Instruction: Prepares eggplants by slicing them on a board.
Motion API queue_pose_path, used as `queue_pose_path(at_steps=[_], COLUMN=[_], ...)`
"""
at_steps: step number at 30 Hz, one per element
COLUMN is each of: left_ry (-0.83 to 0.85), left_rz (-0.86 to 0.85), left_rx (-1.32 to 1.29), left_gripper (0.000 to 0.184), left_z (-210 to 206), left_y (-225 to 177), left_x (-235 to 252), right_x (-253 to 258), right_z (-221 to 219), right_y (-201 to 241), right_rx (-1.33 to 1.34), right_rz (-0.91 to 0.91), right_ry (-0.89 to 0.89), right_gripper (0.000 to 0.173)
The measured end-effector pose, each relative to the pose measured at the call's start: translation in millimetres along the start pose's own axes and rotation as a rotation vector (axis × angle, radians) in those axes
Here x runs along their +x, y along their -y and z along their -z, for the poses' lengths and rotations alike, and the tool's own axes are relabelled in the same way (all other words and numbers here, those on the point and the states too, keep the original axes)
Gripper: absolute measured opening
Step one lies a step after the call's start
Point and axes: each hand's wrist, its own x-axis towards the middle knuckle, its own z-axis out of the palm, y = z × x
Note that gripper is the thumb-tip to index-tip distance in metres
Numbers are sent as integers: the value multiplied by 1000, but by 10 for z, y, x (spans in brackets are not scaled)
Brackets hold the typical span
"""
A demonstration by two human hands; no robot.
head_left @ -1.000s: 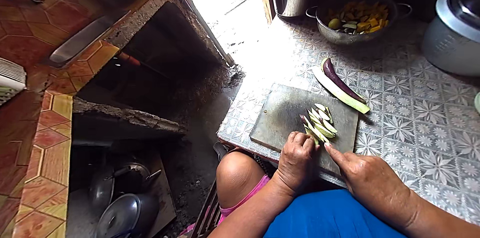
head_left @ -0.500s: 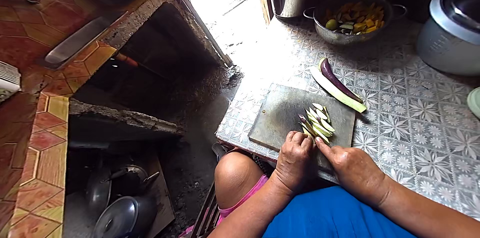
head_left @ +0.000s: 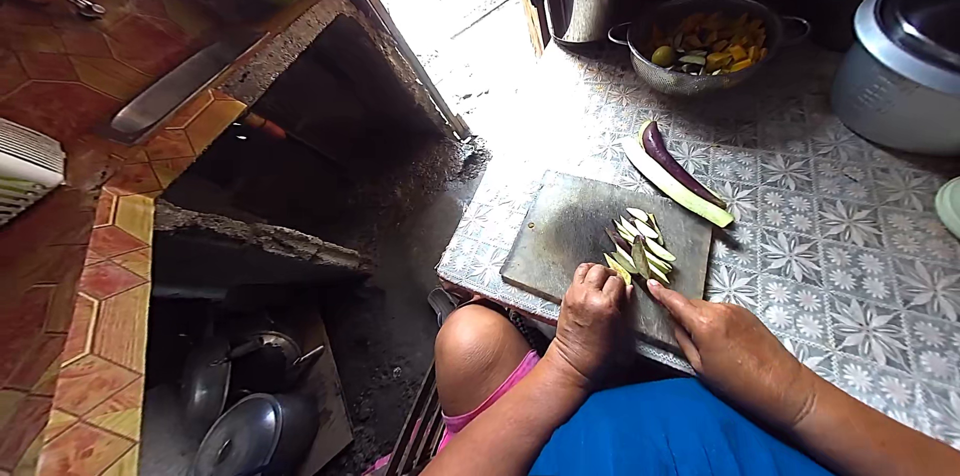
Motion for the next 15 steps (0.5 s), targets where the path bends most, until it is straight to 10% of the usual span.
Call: queue_pose_path(at_steps=[15], left_ry=[0], left_rz=[5], left_rx=[-58], left_gripper=[10], left_z=[-29], left_y=[16], left_x=[34], right_x=[35], right_z=[91], right_y=[-16], right_rx=[-105], right_rz=[70], right_ry=[-53], right_gripper=[46])
